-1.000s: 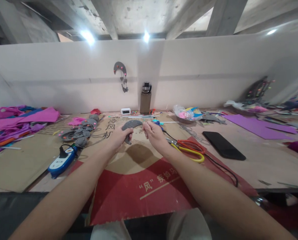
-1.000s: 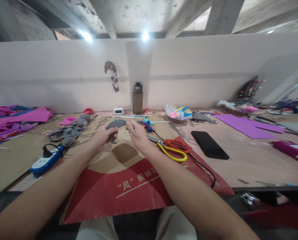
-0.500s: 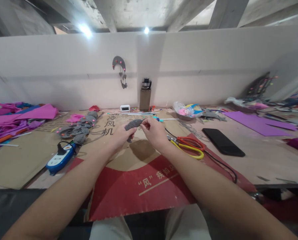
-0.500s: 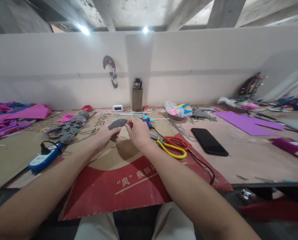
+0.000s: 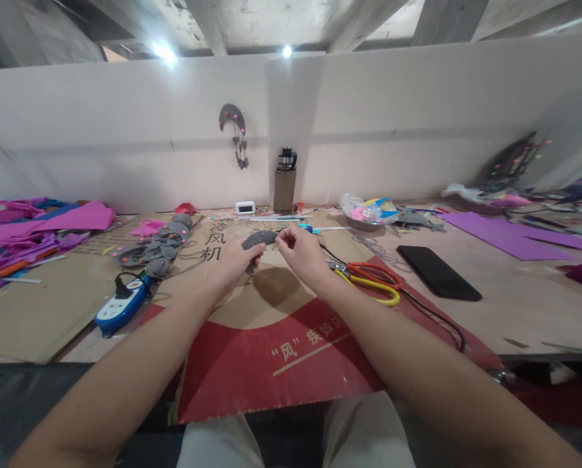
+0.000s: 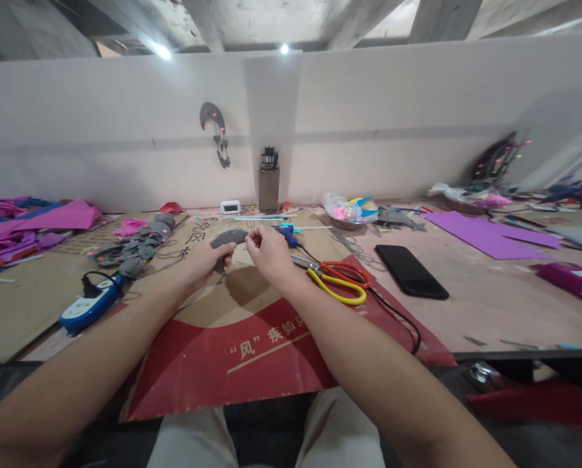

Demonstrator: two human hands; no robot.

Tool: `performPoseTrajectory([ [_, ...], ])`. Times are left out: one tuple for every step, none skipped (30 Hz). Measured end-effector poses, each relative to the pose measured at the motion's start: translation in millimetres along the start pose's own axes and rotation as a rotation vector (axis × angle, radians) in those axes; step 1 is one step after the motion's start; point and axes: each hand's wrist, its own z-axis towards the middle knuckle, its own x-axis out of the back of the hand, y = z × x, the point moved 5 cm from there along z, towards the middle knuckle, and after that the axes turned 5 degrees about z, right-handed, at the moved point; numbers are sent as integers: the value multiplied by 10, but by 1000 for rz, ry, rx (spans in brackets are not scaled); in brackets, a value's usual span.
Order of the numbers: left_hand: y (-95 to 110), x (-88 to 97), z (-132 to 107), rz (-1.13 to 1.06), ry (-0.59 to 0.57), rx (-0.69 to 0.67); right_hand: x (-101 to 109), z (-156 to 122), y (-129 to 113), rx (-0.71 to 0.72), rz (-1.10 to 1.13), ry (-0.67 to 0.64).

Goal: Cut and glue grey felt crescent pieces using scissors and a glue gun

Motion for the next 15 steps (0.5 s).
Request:
performPoseTrajectory([
  [1, -3, -3, 1, -2, 3, -12, -1, 6, 5, -15, -16],
  [3, -8, -7, 10, -5, 7, -21, -3, 12, 8, -36, -28],
  [6, -13, -12, 23, -5, 10, -25, -4, 17, 10, -64, -35],
  [10, -19, -17, 36, -6, 11, -25, -5, 20, 15, -96, -37],
  [16, -24, -22, 47, -8, 8, -23, -6, 18, 23, -131, -35],
  [26, -28, -27, 59, -8, -4, -21, -7, 12, 39, -167, -33],
  [40, -30, -32, 78, -11, -24, -19, -8, 2, 56, -202, -30],
  [55, -33, -36, 104, -18, -46, -20, -10, -9, 71, -234, -30],
  [69, -35, -40, 137, -27, -68, -21, -12, -18, 81, -259, -29],
  [79, -35, -42, 170, -35, -84, -23, -13, -25, 85, -271, -30],
  [85, -32, -43, 198, -38, -95, -27, -13, -27, 77, -263, -34],
  [84, -25, -41, 218, -34, -97, -29, -12, -23, 57, -230, -36],
  [80, -17, -37, 228, -27, -92, -29, -9, -12, 27, -176, -36],
  [71, -8, -31, 228, -16, -85, -29, -6, 2, -7, -109, -34],
  [60, 0, -23, 221, -6, -74, -28, -2, 19, -43, -37, -29],
])
